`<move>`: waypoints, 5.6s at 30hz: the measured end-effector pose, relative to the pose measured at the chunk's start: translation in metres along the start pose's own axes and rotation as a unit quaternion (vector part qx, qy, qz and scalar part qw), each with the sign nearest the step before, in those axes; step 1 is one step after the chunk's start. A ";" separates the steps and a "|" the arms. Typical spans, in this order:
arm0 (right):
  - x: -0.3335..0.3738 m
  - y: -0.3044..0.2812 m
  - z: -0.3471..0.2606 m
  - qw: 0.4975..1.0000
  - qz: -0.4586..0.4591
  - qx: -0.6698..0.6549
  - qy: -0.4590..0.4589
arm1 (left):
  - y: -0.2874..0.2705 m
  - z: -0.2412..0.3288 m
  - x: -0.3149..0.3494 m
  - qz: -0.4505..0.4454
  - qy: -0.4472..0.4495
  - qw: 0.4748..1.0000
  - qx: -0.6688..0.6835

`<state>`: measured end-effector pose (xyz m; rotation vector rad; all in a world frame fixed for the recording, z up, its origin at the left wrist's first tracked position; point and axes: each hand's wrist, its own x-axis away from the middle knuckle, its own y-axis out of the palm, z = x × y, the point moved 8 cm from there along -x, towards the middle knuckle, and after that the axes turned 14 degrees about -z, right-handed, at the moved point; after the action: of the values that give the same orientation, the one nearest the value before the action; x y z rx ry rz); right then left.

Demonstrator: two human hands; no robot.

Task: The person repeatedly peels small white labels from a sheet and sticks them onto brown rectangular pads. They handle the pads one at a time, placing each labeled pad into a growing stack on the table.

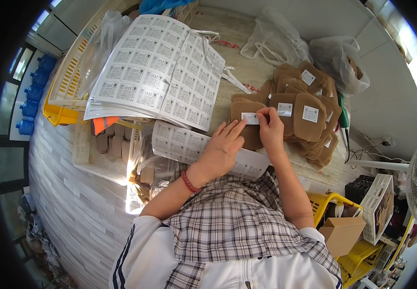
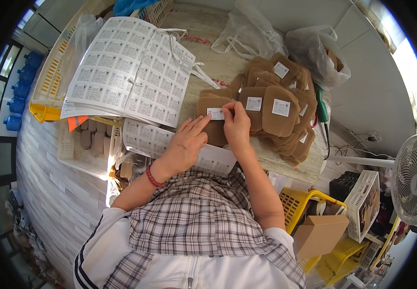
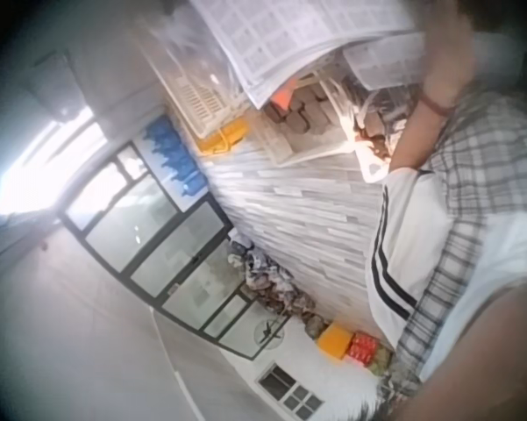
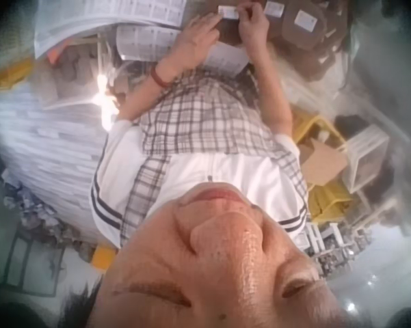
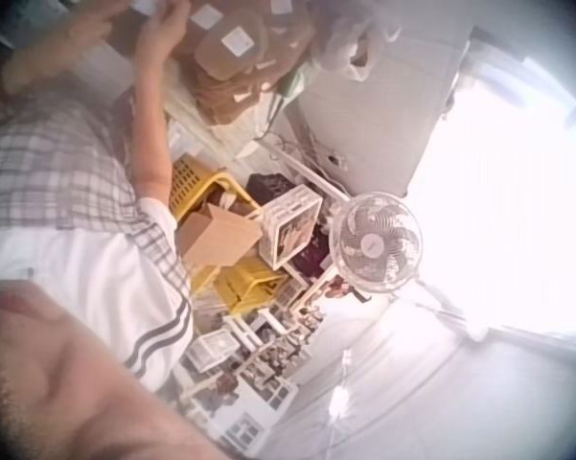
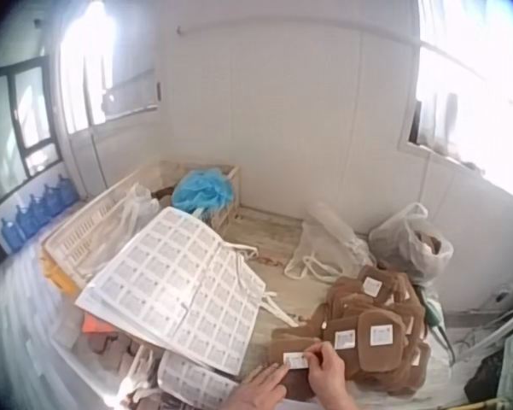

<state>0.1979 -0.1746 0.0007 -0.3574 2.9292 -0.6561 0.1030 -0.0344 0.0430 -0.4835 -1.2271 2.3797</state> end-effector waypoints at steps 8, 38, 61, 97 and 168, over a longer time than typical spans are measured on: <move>0.002 0.002 -0.015 0.993 -0.025 0.092 -0.063 | 0.006 0.002 -0.003 -0.039 -0.039 0.996 -0.065; 0.023 -0.037 -0.030 0.984 0.121 0.075 -0.109 | 0.017 -0.007 0.002 -0.011 -0.023 0.999 -0.022; 0.108 0.016 -0.033 0.972 -0.043 0.162 -0.164 | -0.001 -0.025 0.055 0.081 -0.057 0.989 0.109; 0.003 -0.011 -0.016 0.987 -0.113 -0.115 -0.002 | -0.016 0.005 0.029 0.071 -0.010 0.997 0.019; 0.023 -0.159 -0.078 0.906 0.287 0.258 -0.173 | -0.015 -0.003 0.023 -0.014 -0.087 0.994 0.060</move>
<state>0.1953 -0.2887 0.1378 0.3917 2.2257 -1.0782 0.0880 -0.0127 0.0513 -0.2235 -1.1466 2.4964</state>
